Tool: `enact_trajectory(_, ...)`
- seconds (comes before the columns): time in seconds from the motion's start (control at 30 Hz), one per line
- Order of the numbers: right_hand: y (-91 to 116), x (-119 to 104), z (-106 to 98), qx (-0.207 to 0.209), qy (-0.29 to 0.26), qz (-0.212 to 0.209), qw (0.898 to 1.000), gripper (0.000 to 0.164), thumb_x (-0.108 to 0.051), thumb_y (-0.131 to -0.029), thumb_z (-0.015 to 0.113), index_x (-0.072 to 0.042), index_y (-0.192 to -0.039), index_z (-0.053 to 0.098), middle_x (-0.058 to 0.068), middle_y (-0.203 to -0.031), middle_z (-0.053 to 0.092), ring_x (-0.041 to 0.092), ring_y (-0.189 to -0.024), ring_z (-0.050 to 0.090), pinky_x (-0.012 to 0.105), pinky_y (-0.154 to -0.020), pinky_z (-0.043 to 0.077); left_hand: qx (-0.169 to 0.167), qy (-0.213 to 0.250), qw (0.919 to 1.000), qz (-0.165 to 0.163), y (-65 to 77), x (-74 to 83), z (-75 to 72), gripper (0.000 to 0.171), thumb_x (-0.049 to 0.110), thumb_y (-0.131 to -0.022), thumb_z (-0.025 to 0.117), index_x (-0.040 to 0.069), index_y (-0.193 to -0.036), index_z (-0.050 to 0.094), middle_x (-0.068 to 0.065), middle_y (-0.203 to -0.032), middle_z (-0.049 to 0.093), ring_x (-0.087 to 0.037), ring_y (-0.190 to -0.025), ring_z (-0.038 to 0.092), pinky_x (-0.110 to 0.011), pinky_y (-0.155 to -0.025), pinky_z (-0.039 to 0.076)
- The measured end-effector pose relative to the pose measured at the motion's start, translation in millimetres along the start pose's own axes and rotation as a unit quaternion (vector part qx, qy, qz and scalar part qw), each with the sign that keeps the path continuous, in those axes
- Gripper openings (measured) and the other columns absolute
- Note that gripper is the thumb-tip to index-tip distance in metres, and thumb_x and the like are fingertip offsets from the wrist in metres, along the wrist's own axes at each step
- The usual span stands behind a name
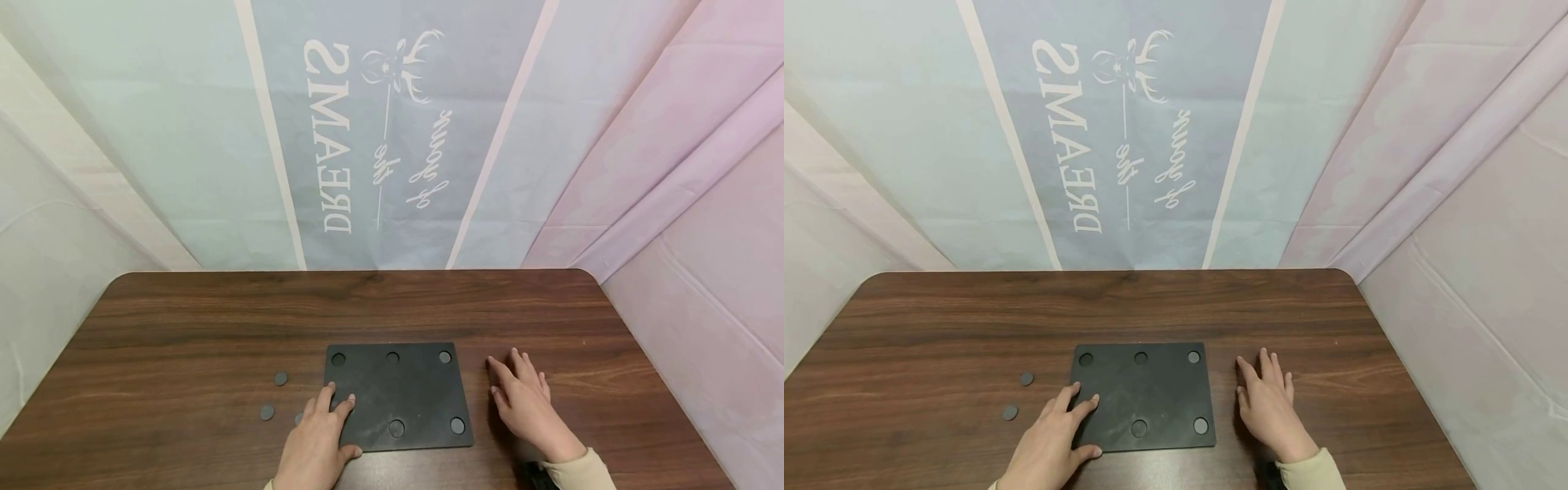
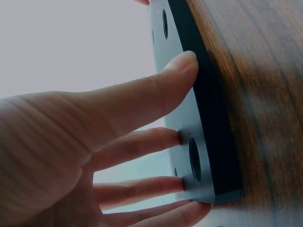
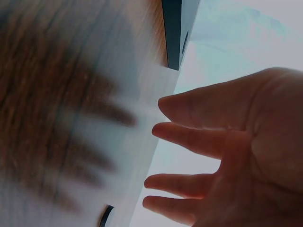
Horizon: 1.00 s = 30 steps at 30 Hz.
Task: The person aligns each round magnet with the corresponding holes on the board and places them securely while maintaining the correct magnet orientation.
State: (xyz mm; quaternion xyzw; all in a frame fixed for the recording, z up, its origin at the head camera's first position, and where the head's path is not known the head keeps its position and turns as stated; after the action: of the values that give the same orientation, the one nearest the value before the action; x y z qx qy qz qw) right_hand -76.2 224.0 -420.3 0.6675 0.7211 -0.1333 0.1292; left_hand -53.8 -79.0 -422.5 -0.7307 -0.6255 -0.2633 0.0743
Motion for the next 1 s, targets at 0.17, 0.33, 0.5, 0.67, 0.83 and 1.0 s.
enact_trajectory(0.17,1,3,-1,-0.025,-0.012,0.031,0.999,0.045,-0.007,-0.089,0.060,0.000,-0.133,0.053,0.042,-0.143,0.026,0.059,-0.134,0.019,0.078,-0.096,0.020,0.001,0.001,1.0000,0.001,0.3,0.2,0.0,0.067,0.028,-0.065,0.087,0.007,-0.124,0.065,-0.026,-0.139,0.044,-0.048,-0.119,0.048,-0.058,-0.069,0.053)
enact_trajectory(0.33,1,4,-3,-0.019,-0.016,0.044,0.999,0.049,-0.006,-0.089,0.060,0.003,-0.136,0.048,0.045,-0.143,0.023,0.061,-0.132,0.019,0.079,-0.095,0.023,0.002,0.001,1.0000,0.004,0.6,0.3,0.1,0.066,0.028,-0.065,0.087,0.008,-0.124,0.064,-0.026,-0.139,0.044,-0.048,-0.119,0.049,-0.057,-0.068,0.053)
enact_trajectory(0.5,0,7,-4,-0.019,-0.010,0.048,0.999,0.052,-0.005,-0.089,0.061,0.007,-0.137,0.044,0.047,-0.141,0.023,0.064,-0.130,0.021,0.078,-0.093,0.028,-0.002,0.000,1.0000,0.001,0.5,0.1,0.2,0.067,0.029,-0.065,0.087,0.008,-0.124,0.064,-0.025,-0.139,0.044,-0.048,-0.119,0.049,-0.057,-0.069,0.053)
enact_trajectory(0.67,-1,11,-5,-0.018,-0.007,0.045,0.999,0.052,-0.004,-0.088,0.061,0.009,-0.136,0.044,0.048,-0.138,0.027,0.064,-0.128,0.025,0.074,-0.095,0.031,-0.006,0.000,1.0000,-0.003,-0.1,0.0,0.2,0.067,0.029,-0.066,0.086,0.008,-0.125,0.064,-0.025,-0.140,0.043,-0.048,-0.119,0.048,-0.058,-0.068,0.053)
enact_trajectory(0.83,-1,13,-8,-0.013,-0.003,0.051,0.999,0.050,-0.004,-0.088,0.062,0.010,-0.134,0.046,0.046,-0.134,0.033,0.061,-0.122,0.036,0.069,-0.095,0.036,-0.001,0.001,1.0000,0.000,0.2,0.4,0.3,0.067,0.029,-0.065,0.087,0.008,-0.125,0.064,-0.025,-0.140,0.043,-0.048,-0.119,0.049,-0.057,-0.067,0.053)
enact_trajectory(1.0,-2,15,-11,-0.017,0.002,0.069,0.997,0.048,-0.005,-0.088,0.062,0.008,-0.133,0.049,0.043,-0.131,0.039,0.058,-0.116,0.043,0.066,-0.091,0.041,0.006,0.003,1.0000,0.006,0.4,0.5,0.4,0.067,0.028,-0.065,0.087,0.007,-0.124,0.065,-0.026,-0.139,0.044,-0.049,-0.118,0.049,-0.057,-0.066,0.053)
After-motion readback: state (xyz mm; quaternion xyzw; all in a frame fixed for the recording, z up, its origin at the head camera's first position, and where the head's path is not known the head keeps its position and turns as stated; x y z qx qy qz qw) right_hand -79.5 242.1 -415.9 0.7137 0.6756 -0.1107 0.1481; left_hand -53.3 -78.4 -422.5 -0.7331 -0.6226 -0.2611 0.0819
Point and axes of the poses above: each hand's wrist, its own y-axis away from the middle knuckle, its own z-axis out of the palm, x = y × z, the point moved 3 cm from there along -y, towards the middle knuckle
